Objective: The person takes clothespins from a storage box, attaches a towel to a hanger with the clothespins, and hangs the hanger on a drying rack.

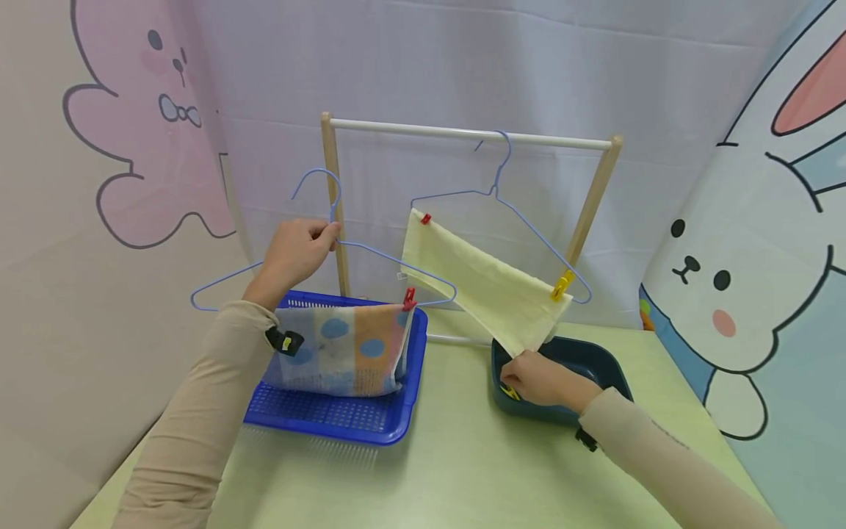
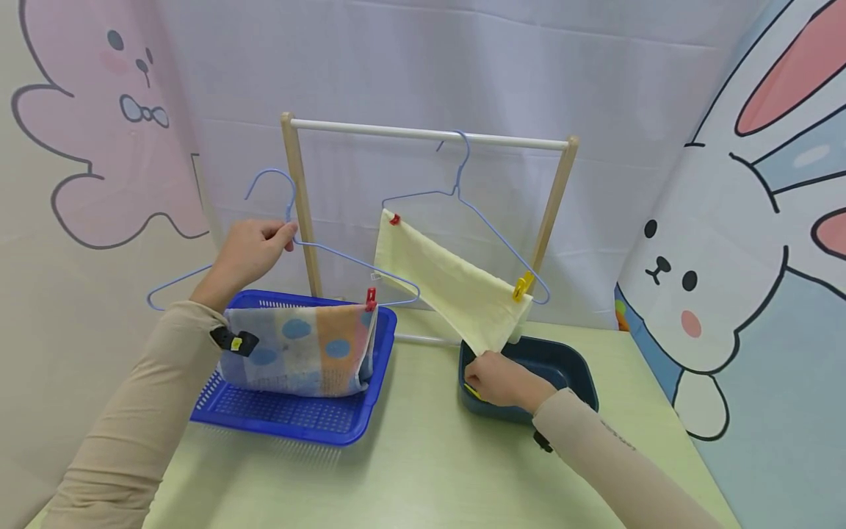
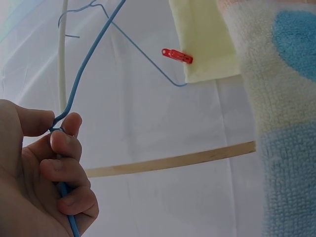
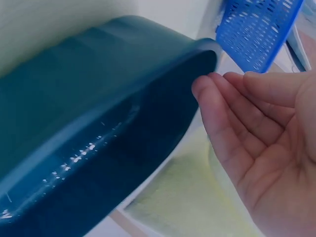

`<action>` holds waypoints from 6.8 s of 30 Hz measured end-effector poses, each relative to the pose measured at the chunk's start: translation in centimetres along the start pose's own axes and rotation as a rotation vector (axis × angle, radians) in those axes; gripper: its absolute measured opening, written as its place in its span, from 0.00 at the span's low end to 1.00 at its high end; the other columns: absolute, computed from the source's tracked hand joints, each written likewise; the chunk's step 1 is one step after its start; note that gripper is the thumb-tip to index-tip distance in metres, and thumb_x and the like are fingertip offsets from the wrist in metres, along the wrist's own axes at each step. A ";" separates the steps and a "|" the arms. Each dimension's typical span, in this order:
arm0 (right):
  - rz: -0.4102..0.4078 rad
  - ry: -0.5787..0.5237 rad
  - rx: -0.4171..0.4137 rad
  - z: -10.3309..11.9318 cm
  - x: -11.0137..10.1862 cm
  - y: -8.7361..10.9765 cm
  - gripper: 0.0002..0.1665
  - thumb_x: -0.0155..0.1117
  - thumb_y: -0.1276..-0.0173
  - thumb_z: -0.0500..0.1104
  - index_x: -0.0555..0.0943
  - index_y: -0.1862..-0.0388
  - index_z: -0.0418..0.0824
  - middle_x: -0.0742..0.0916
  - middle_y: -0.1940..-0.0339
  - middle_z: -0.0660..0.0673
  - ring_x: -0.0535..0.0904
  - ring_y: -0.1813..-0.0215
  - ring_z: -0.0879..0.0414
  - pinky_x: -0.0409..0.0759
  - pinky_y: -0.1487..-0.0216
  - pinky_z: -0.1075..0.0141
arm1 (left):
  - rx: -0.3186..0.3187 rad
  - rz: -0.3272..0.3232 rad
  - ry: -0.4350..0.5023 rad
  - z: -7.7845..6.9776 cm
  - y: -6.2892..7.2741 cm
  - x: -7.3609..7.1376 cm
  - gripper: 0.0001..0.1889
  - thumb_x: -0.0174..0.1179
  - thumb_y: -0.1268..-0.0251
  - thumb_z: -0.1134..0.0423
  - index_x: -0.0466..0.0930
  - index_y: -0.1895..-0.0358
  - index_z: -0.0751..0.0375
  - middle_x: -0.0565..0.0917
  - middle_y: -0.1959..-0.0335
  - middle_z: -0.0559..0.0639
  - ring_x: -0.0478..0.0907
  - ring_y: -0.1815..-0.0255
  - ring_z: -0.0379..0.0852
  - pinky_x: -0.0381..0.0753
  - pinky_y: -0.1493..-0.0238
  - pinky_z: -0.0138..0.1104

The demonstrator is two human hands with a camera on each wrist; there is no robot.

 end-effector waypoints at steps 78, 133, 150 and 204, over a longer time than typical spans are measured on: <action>0.210 -0.124 0.240 -4.0 2.9 0.7 0.15 0.48 0.32 0.30 0.79 0.75 0.40 0.70 0.83 0.54 0.63 0.81 0.61 0.63 0.75 0.66 | -0.028 0.021 0.002 0.2 -0.1 0.1 0.25 0.43 0.27 0.44 0.82 0.70 0.58 0.82 0.69 0.53 0.64 0.80 0.49 0.62 0.75 0.39; 0.057 -0.021 0.170 -3.1 -0.3 4.0 0.12 0.56 0.38 0.32 0.71 0.77 0.47 0.69 0.77 0.54 0.61 0.75 0.62 0.61 0.72 0.64 | -0.027 -0.088 0.015 -2.3 -0.9 -3.1 0.26 0.42 0.28 0.43 0.78 0.76 0.58 0.70 0.83 0.49 0.62 0.81 0.47 0.60 0.78 0.38; 0.102 -0.126 0.164 -1.4 -1.7 3.9 0.07 0.61 0.42 0.33 0.79 0.71 0.46 0.76 0.73 0.54 0.70 0.74 0.61 0.71 0.71 0.66 | -0.075 -0.085 0.010 -3.3 -1.7 -4.7 0.27 0.40 0.28 0.42 0.78 0.73 0.58 0.64 0.87 0.47 0.59 0.82 0.45 0.58 0.79 0.36; -0.022 -0.109 -0.101 4.1 -2.5 -0.3 0.16 0.62 0.38 0.36 0.73 0.51 0.43 0.76 0.72 0.57 0.71 0.72 0.63 0.74 0.67 0.68 | -0.265 0.374 0.188 -5.0 -1.2 0.9 0.21 0.34 0.23 0.50 0.69 0.69 0.61 0.67 0.74 0.50 0.60 0.76 0.43 0.64 0.67 0.36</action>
Point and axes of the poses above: each hand's wrist, its own y-axis away from the middle knuckle, its own x-axis out of the palm, z = x × y, the point moved 3 cm from there along -y, towards the middle knuckle
